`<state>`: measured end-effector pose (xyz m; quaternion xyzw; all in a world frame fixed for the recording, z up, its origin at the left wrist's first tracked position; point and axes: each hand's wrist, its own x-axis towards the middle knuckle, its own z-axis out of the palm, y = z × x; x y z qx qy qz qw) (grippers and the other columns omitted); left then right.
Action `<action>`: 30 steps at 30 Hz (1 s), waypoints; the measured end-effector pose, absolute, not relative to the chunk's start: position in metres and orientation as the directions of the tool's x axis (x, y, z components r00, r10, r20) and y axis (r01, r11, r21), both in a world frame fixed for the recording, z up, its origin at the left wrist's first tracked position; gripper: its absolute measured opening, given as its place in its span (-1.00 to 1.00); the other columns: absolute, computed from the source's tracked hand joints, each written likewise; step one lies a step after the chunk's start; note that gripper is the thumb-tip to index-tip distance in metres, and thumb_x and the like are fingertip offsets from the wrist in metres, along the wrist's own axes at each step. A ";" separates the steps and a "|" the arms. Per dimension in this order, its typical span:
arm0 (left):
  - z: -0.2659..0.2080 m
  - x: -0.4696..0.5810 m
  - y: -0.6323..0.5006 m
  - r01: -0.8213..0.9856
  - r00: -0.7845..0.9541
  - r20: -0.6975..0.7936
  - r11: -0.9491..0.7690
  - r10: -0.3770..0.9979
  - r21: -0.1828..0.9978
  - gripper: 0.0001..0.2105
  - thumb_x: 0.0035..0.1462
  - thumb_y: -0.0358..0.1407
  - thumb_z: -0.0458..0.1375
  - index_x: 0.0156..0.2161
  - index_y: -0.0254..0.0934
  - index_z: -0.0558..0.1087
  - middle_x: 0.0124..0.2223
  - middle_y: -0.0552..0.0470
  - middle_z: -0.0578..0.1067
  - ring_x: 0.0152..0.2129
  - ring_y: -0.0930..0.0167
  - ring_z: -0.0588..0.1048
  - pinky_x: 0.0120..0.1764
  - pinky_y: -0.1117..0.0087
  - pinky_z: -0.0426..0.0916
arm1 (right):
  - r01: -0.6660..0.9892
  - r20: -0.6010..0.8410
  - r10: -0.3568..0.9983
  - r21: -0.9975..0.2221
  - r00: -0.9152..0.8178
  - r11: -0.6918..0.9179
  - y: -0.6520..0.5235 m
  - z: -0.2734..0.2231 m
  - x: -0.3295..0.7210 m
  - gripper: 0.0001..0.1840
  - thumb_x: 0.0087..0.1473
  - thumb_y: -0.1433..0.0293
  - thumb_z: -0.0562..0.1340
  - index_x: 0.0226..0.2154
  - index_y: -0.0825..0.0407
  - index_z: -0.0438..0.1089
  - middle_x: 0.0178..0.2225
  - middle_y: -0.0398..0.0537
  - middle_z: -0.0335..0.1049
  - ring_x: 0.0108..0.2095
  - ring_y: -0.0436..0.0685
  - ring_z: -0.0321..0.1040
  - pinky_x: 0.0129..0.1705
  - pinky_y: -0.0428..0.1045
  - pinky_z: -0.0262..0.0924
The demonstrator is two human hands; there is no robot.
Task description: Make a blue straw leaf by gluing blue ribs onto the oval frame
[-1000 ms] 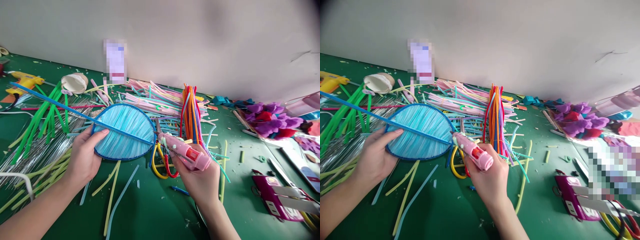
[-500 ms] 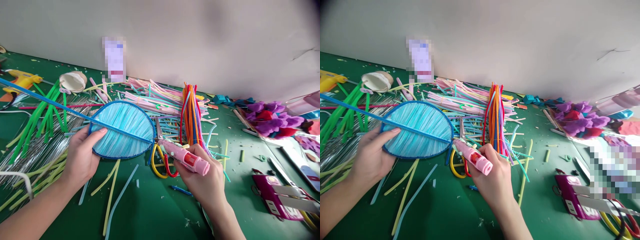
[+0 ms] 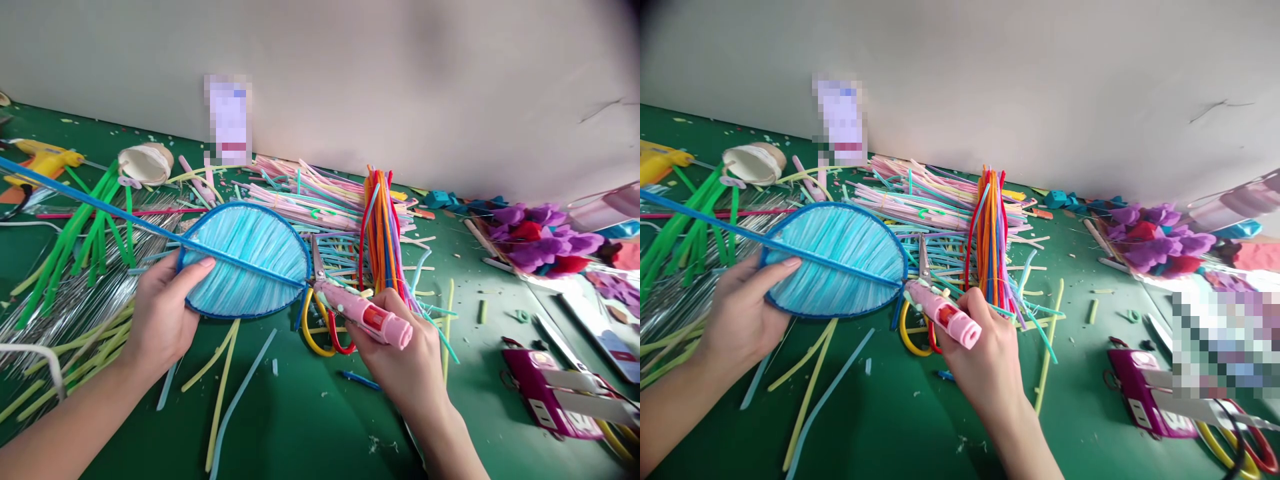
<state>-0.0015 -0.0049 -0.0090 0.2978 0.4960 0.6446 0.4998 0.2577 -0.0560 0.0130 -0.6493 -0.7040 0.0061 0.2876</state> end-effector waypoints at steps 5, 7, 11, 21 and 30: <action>-0.007 -0.001 -0.006 -0.363 -0.318 -0.133 0.009 0.939 0.932 -0.69 0.03 -0.35 0.36 -0.07 -0.23 0.61 -0.10 -0.05 0.65 -0.11 0.17 0.60 0.00 0.11 0.50 | 0.920 0.408 0.913 -0.361 0.009 0.152 -0.057 0.013 0.258 -0.73 0.02 0.31 0.29 -0.48 -0.07 0.14 -0.65 -0.31 0.28 -0.68 -0.02 0.22 -0.61 -0.13 0.02; -0.006 0.000 -0.006 -0.371 -0.314 -0.144 0.018 0.938 0.929 -0.69 0.01 -0.35 0.37 -0.08 -0.23 0.62 -0.11 -0.06 0.66 -0.11 0.17 0.59 0.00 0.12 0.50 | 0.926 0.410 0.912 -0.349 0.015 0.142 -0.057 0.012 0.259 -0.72 0.01 0.31 0.30 -0.48 -0.07 0.13 -0.64 -0.31 0.28 -0.68 -0.01 0.22 -0.61 -0.13 0.01; -0.006 0.000 -0.007 -0.367 -0.312 -0.144 0.020 0.939 0.930 -0.69 -0.01 -0.34 0.38 -0.10 -0.20 0.62 -0.08 -0.04 0.65 -0.10 0.15 0.59 -0.04 0.12 0.52 | 0.936 0.413 0.910 -0.332 0.034 0.116 -0.056 0.010 0.260 -0.70 -0.01 0.29 0.30 -0.48 -0.08 0.11 -0.64 -0.31 0.24 -0.68 0.00 0.20 -0.61 -0.12 -0.01; -0.004 0.002 -0.011 -0.357 -0.289 -0.139 0.028 0.947 0.934 -0.68 0.03 -0.34 0.36 -0.05 -0.18 0.60 -0.04 -0.04 0.62 -0.09 0.17 0.57 -0.14 0.19 0.57 | 0.932 0.406 0.912 -0.352 0.064 0.092 -0.055 0.011 0.258 -0.68 -0.01 0.30 0.31 -0.48 -0.09 0.09 -0.65 -0.33 0.24 -0.70 -0.02 0.19 -0.63 -0.14 -0.01; -0.005 0.002 -0.012 -0.355 -0.277 -0.159 0.053 0.948 0.934 -0.72 0.00 -0.33 0.37 -0.11 -0.17 0.62 -0.06 -0.02 0.64 -0.10 0.14 0.58 -0.12 0.14 0.56 | 0.926 0.390 0.914 -0.376 0.113 0.045 -0.056 0.012 0.258 -0.72 -0.02 0.31 0.30 -0.47 -0.10 0.12 -0.66 -0.31 0.29 -0.69 0.02 0.22 -0.62 -0.12 0.04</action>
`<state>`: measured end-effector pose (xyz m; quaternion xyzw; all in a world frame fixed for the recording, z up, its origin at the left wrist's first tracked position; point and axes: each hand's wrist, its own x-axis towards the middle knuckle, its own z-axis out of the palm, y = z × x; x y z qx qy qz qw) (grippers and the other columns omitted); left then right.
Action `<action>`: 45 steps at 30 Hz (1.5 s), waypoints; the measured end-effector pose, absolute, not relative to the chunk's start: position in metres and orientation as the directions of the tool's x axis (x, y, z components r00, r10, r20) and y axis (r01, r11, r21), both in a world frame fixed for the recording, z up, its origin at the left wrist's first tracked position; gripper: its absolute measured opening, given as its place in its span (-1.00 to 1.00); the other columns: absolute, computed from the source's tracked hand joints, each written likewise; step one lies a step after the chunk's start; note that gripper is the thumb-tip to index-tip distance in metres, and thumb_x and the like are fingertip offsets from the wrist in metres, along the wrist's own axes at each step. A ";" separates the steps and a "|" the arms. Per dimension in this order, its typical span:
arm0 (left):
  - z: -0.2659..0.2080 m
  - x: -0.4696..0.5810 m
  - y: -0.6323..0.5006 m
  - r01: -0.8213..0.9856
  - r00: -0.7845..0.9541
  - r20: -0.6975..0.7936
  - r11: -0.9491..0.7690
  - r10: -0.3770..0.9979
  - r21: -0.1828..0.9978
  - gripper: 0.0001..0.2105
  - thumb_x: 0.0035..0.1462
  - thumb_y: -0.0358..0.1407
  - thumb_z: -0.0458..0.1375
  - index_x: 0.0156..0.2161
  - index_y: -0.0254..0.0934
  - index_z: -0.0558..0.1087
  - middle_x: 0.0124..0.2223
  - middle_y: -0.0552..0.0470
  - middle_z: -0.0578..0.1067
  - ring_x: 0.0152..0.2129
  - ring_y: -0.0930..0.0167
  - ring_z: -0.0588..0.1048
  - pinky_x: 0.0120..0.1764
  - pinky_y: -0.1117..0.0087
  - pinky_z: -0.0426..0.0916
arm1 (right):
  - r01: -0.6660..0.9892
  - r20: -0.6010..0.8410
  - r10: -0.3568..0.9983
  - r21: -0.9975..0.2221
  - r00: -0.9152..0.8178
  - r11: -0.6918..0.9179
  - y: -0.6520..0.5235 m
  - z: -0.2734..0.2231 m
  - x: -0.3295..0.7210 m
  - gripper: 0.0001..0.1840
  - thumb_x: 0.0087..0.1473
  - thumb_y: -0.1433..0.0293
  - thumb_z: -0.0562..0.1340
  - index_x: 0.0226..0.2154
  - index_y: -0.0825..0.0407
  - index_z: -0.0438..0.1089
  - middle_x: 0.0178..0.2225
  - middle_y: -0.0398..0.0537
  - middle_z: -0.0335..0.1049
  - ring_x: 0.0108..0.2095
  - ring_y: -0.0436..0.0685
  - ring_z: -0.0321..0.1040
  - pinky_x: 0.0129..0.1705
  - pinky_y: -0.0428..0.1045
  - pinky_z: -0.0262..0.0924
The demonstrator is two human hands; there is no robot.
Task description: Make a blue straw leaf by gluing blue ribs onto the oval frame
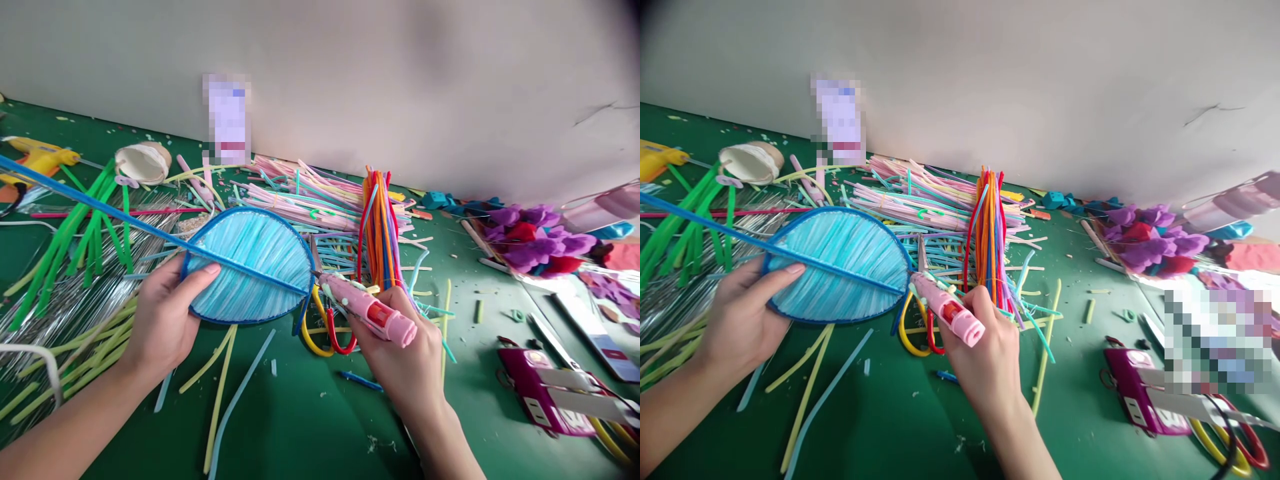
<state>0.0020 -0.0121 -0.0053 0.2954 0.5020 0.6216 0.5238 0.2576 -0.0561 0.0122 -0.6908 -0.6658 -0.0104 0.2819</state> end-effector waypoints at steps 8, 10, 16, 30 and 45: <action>-0.007 0.002 -0.012 -0.355 -0.272 -0.160 0.056 0.949 0.933 -0.72 -0.04 -0.31 0.39 -0.14 -0.17 0.63 -0.09 -0.04 0.65 -0.10 0.13 0.59 -0.09 0.14 0.55 | 0.914 0.394 0.909 -0.404 0.136 0.039 -0.056 0.012 0.256 -0.71 0.00 0.29 0.30 -0.49 -0.09 0.13 -0.66 -0.31 0.29 -0.72 -0.01 0.19 -0.61 -0.12 0.06; -0.009 0.002 -0.012 -0.344 -0.261 -0.163 0.066 0.952 0.937 -0.72 -0.03 -0.29 0.39 -0.14 -0.16 0.64 -0.09 -0.04 0.65 -0.09 0.13 0.59 -0.10 0.17 0.56 | 0.911 0.440 0.889 -0.405 0.126 0.072 -0.056 0.011 0.255 -0.74 0.01 0.29 0.31 -0.48 -0.08 0.17 -0.63 -0.29 0.33 -0.69 -0.01 0.22 -0.60 -0.12 0.09; -0.011 -0.001 -0.013 -0.386 -0.164 -0.287 0.207 0.944 0.899 -0.56 -0.06 -0.26 0.42 0.00 -0.10 0.58 0.04 -0.03 0.60 -0.05 0.16 0.57 -0.18 0.32 0.58 | 0.901 0.563 0.806 -0.424 0.183 0.092 -0.058 0.021 0.266 -0.83 0.11 0.25 0.28 -0.26 -0.03 0.37 -0.43 -0.11 0.50 -0.52 0.08 0.41 -0.48 -0.07 0.22; -0.014 0.002 -0.013 -0.341 0.104 -0.505 0.508 0.857 0.791 -0.57 -0.07 -0.17 0.41 -0.02 -0.08 0.59 0.03 -0.13 0.61 -0.10 0.10 0.60 -0.25 0.26 0.58 | 0.988 0.251 0.956 -0.028 0.153 -0.151 0.032 0.011 0.429 -0.72 -0.02 0.39 0.27 -0.22 0.19 0.37 -0.26 0.32 0.36 -0.09 0.44 0.31 -0.16 0.18 0.27; -0.017 0.001 -0.013 -0.230 0.136 -0.476 0.495 0.869 0.838 -0.66 0.04 -0.09 0.33 -0.04 -0.03 0.59 0.01 -0.06 0.62 -0.05 0.07 0.58 -0.15 0.13 0.57 | 0.972 0.026 0.983 -0.158 0.183 -0.176 0.080 0.044 0.331 -0.74 0.13 0.29 0.21 -0.47 0.09 0.49 -0.43 0.02 0.50 -0.33 0.16 0.43 -0.34 -0.03 0.15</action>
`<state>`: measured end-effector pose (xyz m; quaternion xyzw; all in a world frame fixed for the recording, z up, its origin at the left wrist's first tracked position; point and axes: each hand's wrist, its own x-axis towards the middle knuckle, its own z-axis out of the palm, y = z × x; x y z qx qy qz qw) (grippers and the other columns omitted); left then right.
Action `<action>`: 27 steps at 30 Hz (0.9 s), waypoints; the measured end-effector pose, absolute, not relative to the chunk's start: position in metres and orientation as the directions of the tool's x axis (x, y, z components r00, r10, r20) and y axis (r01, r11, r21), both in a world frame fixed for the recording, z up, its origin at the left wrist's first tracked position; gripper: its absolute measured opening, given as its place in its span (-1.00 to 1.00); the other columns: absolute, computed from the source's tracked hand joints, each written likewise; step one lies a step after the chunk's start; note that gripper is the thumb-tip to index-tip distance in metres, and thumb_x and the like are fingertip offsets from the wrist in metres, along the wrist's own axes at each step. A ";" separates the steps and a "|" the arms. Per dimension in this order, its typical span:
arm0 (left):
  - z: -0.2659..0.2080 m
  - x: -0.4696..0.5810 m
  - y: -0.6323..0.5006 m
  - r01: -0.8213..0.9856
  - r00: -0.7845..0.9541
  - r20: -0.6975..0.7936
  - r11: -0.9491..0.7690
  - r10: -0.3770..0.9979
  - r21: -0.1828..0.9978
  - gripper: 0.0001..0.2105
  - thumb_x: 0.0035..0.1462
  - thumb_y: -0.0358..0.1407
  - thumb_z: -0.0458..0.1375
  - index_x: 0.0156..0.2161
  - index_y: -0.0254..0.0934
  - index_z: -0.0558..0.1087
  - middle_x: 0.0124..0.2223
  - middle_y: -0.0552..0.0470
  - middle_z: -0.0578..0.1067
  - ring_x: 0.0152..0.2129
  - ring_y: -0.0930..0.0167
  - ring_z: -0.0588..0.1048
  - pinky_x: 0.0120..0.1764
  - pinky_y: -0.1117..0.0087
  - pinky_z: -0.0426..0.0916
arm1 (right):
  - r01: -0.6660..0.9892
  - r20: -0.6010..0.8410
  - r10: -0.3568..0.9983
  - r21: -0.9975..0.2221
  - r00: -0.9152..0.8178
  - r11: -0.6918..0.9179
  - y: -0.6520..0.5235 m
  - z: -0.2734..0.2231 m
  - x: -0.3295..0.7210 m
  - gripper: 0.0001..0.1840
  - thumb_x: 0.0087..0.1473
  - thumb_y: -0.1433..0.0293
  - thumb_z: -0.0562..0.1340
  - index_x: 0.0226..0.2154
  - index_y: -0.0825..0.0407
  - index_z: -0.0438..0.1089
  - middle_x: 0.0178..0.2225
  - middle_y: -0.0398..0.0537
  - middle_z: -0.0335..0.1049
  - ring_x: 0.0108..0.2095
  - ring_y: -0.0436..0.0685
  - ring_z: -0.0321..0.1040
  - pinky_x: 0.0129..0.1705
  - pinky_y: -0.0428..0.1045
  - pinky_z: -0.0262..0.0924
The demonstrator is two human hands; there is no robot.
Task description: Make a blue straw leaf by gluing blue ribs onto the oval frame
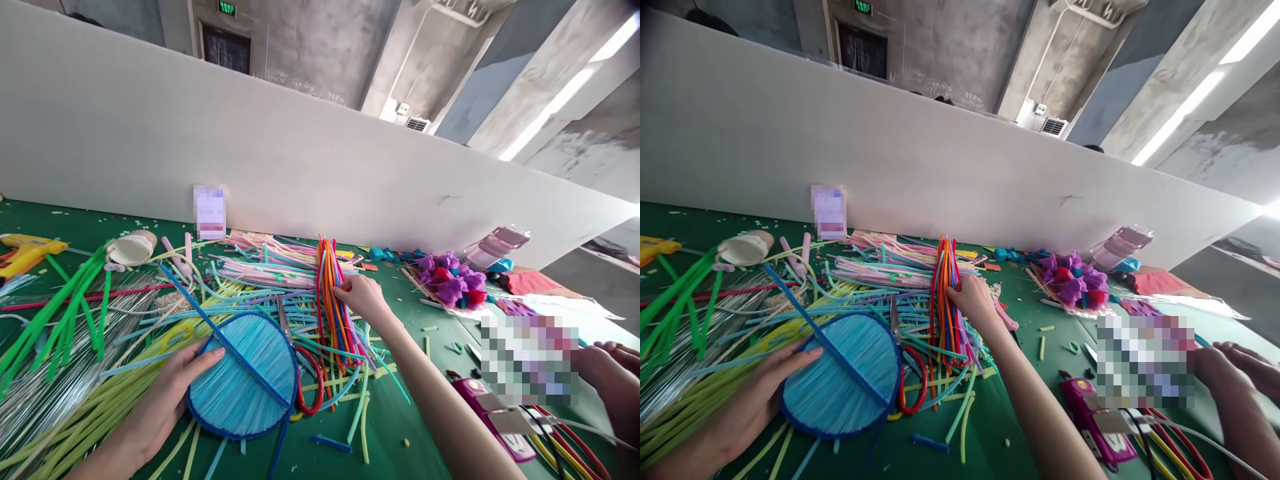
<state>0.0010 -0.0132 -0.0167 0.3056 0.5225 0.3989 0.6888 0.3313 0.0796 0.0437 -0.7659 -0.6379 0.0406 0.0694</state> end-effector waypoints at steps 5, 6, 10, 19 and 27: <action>-0.015 -0.001 -0.013 -0.246 0.160 -0.513 0.537 0.843 0.807 -0.56 0.07 -0.09 0.32 0.07 -0.10 0.52 0.06 -0.03 0.59 0.03 0.11 0.53 -0.05 0.21 0.52 | 0.966 -0.136 0.971 -0.141 0.197 -0.216 0.094 0.043 0.334 -0.72 0.23 0.25 0.25 -0.13 0.12 0.45 -0.13 0.03 0.47 -0.16 0.15 0.44 -0.14 0.07 0.36; -0.014 0.000 -0.014 -0.256 0.165 -0.515 0.540 0.841 0.802 -0.55 0.07 -0.10 0.32 0.08 -0.10 0.51 0.07 -0.03 0.59 0.04 0.12 0.52 -0.05 0.23 0.51 | 0.964 -0.161 0.968 -0.149 0.195 -0.219 0.095 0.046 0.335 -0.68 0.24 0.23 0.24 -0.05 0.09 0.41 -0.07 0.01 0.44 -0.14 0.13 0.43 -0.11 0.11 0.38; -0.005 0.002 -0.015 -0.246 0.190 -0.526 0.559 0.829 0.792 -0.51 0.05 -0.08 0.33 0.10 -0.13 0.49 0.08 -0.07 0.58 0.04 0.09 0.52 -0.07 0.20 0.52 | 0.950 -0.176 0.967 -0.218 0.186 -0.223 0.096 0.069 0.343 -0.71 0.22 0.23 0.24 -0.37 0.13 0.45 -0.36 -0.06 0.46 -0.33 0.08 0.42 -0.30 -0.02 0.32; -0.013 0.001 -0.013 -0.286 0.225 -0.469 0.518 0.854 0.806 -0.46 0.06 -0.07 0.32 0.15 -0.11 0.44 0.11 -0.08 0.55 0.05 0.10 0.51 -0.06 0.17 0.51 | 0.848 -0.083 0.980 -0.491 0.183 -0.200 0.095 0.131 0.340 -0.69 0.16 0.31 0.16 -0.57 0.07 0.34 -0.55 0.01 0.48 -0.57 0.01 0.35 -0.53 -0.11 0.18; -0.007 0.004 -0.014 -0.280 0.225 -0.420 0.472 0.879 0.836 -0.52 0.05 -0.05 0.33 0.07 -0.11 0.52 0.08 -0.08 0.57 0.03 0.07 0.51 -0.05 0.14 0.49 | 0.862 0.161 0.986 -0.496 -0.031 0.108 0.024 0.190 0.321 -0.62 0.17 0.04 0.20 -0.35 0.03 0.41 -0.57 -0.09 0.46 -0.57 0.04 0.34 -0.54 -0.09 0.14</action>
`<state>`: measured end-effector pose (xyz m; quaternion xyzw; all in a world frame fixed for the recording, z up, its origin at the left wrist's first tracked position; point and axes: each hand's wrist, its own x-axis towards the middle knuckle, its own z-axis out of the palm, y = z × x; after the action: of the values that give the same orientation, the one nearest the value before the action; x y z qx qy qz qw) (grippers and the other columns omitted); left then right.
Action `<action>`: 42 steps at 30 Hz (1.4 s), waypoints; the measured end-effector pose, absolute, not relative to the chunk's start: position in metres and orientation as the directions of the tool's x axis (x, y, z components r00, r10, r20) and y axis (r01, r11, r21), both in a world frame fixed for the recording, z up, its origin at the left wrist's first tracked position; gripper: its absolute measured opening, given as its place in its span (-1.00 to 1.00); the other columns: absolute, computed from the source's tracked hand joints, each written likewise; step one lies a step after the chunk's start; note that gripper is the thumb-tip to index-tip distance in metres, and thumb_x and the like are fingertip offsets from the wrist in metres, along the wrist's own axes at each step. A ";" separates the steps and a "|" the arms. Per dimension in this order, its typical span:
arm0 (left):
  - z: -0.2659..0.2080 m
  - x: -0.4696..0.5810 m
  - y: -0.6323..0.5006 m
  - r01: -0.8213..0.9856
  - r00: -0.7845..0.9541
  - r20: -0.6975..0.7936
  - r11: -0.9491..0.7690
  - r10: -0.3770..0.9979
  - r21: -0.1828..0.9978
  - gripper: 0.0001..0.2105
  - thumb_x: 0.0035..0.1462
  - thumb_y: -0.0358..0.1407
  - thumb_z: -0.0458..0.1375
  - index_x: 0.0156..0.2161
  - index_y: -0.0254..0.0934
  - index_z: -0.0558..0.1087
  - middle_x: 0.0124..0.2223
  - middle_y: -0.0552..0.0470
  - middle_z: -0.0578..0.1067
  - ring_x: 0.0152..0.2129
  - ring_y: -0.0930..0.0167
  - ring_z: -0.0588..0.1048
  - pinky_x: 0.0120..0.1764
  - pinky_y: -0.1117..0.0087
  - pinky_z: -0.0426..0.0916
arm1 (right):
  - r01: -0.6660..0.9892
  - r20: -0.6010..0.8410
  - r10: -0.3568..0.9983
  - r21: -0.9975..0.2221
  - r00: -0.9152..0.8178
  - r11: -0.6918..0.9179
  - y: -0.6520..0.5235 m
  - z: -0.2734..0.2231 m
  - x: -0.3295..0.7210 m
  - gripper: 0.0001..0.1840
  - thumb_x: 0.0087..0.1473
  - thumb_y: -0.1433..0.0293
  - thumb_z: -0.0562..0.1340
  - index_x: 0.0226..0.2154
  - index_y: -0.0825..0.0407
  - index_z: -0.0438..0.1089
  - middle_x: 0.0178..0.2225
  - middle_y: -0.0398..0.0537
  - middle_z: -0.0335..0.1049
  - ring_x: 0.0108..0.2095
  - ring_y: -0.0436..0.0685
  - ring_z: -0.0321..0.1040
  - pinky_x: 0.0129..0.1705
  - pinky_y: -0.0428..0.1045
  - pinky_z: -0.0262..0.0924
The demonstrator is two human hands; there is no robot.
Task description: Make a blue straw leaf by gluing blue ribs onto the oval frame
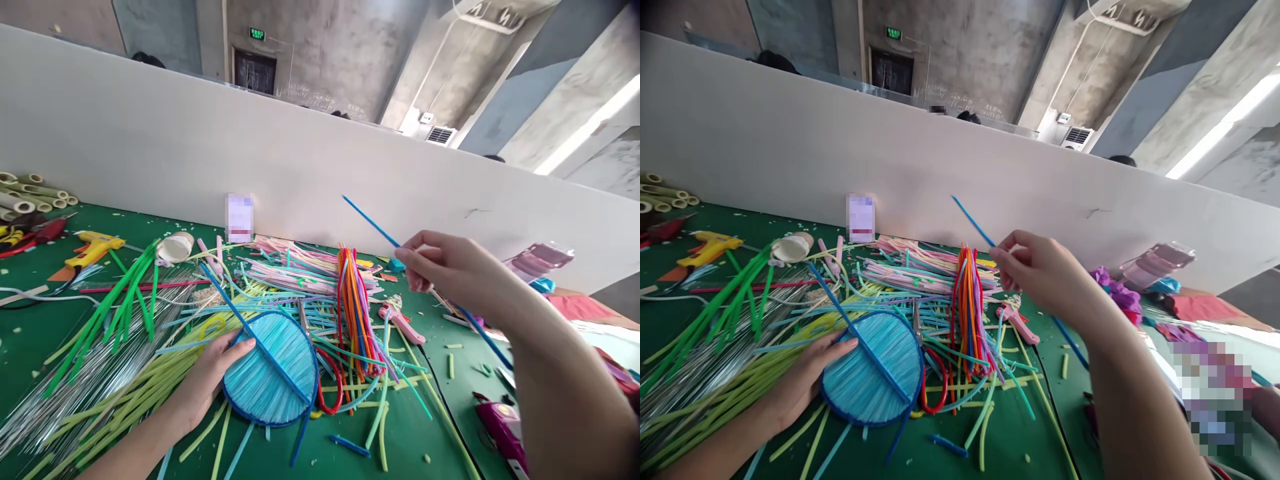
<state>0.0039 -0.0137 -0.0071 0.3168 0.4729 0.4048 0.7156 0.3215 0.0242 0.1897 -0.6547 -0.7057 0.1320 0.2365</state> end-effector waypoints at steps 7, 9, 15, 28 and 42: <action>-0.012 0.004 -0.015 -0.300 0.189 -0.404 0.445 0.895 0.844 -0.57 0.03 -0.05 0.34 -0.01 -0.18 0.55 -0.03 -0.08 0.63 -0.06 0.09 0.56 -0.08 0.18 0.48 | 0.773 0.381 0.898 -0.494 -0.220 0.399 -0.021 0.115 0.311 -0.77 0.24 0.19 0.21 -0.15 -0.09 0.52 -0.20 -0.07 0.55 -0.19 0.13 0.46 -0.20 -0.04 0.30; -0.012 0.004 -0.015 -0.314 0.199 -0.380 0.426 0.903 0.848 -0.62 0.03 -0.07 0.35 -0.07 -0.20 0.57 -0.08 -0.07 0.65 -0.10 0.12 0.59 -0.10 0.22 0.48 | 0.745 0.376 0.892 -0.514 -0.250 0.425 -0.018 0.090 0.313 -0.80 0.26 0.25 0.20 -0.14 -0.11 0.51 -0.19 -0.10 0.53 -0.17 0.11 0.44 -0.15 -0.03 0.29; -0.015 0.004 -0.015 -0.304 0.225 -0.376 0.431 0.899 0.849 -0.66 0.03 -0.14 0.37 -0.08 -0.19 0.57 -0.11 -0.02 0.65 -0.15 0.18 0.60 -0.12 0.29 0.47 | 0.771 0.349 0.899 -0.483 -0.265 0.415 -0.014 0.056 0.318 -0.84 0.26 0.30 0.19 -0.20 -0.11 0.50 -0.21 -0.10 0.51 -0.20 0.12 0.43 -0.12 0.00 0.28; -0.018 0.003 -0.016 -0.222 0.251 -0.329 0.385 0.910 0.896 -0.64 0.06 -0.12 0.33 -0.07 -0.24 0.54 -0.08 -0.07 0.62 -0.13 0.15 0.56 -0.09 0.24 0.42 | 0.827 0.361 0.901 -0.408 -0.242 0.386 -0.013 0.046 0.304 -0.81 0.27 0.32 0.16 -0.21 -0.08 0.50 -0.25 -0.06 0.50 -0.26 0.14 0.45 -0.22 0.02 0.32; -0.010 0.007 -0.016 -0.069 0.093 -0.318 0.324 0.944 0.943 -0.55 -0.11 -0.07 0.38 -0.10 -0.25 0.58 -0.13 -0.12 0.63 -0.10 0.01 0.55 -0.15 0.18 0.45 | 0.848 0.402 0.796 -0.081 -0.453 0.523 0.009 0.043 0.309 -0.60 0.27 0.52 0.07 -0.05 -0.14 0.52 -0.15 -0.03 0.44 -0.19 0.16 0.38 -0.06 0.15 0.17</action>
<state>0.0067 -0.0163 -0.0098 0.4104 0.5330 0.4117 0.6148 0.3089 0.0093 0.0431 -0.4838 -0.8497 -0.0657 0.1992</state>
